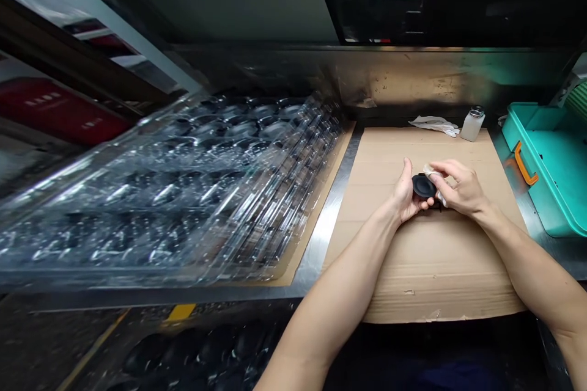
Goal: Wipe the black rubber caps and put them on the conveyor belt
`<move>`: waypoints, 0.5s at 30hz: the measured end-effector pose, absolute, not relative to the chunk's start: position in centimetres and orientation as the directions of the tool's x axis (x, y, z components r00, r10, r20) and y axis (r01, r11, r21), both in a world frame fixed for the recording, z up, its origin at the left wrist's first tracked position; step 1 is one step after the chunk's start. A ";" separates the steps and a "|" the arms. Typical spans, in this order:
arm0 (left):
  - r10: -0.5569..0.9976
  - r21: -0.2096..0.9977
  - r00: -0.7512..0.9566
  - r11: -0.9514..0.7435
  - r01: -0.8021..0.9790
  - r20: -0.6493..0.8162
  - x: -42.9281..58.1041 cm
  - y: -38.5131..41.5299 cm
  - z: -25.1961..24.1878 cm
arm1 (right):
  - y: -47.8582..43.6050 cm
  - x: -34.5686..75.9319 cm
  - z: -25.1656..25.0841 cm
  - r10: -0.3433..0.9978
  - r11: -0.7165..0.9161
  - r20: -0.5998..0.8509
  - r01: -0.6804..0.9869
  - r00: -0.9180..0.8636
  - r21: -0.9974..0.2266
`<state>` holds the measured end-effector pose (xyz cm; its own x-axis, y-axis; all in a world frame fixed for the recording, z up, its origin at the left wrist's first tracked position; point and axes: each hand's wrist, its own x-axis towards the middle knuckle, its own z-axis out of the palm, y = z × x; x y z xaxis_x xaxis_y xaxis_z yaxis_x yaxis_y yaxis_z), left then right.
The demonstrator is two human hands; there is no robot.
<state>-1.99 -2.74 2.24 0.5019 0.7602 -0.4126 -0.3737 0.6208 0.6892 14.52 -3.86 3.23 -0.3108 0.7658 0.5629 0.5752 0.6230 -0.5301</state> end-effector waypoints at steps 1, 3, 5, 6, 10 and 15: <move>0.776 0.730 0.484 0.592 -0.341 -0.404 -1.8 -3.0 2.2 | -3.9 14.5 3.1 0.760 0.636 0.546 0.578 -0.354 -0.511; 0.808 0.801 0.438 0.535 -0.269 -0.393 -1.4 -3.5 2.1 | -3.9 14.5 2.9 0.756 0.641 0.522 0.609 -0.395 -0.468; 0.837 0.844 0.389 0.490 -0.216 -0.386 -1.1 -3.8 2.0 | -3.8 14.6 2.8 0.763 0.630 0.503 0.645 -0.407 -0.433; 0.846 0.857 0.370 0.475 -0.199 -0.383 -1.0 -3.9 2.0 | -3.7 14.7 2.7 0.770 0.622 0.485 0.658 -0.415 -0.425; 0.858 0.885 0.350 0.444 -0.141 -0.375 -1.0 -3.9 1.8 | -3.5 15.2 2.9 0.800 0.594 0.385 0.693 -0.459 -0.408; 0.886 0.906 0.270 0.413 -0.095 -0.376 -0.7 -3.9 1.4 | -3.6 15.1 2.9 0.774 0.620 0.444 0.684 -0.451 -0.386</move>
<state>-0.68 -3.90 1.36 0.2704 0.8864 -0.3757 -0.0952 0.4130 0.9058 15.10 -3.62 2.89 -0.4515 0.7741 0.4437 0.6835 0.6197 -0.3857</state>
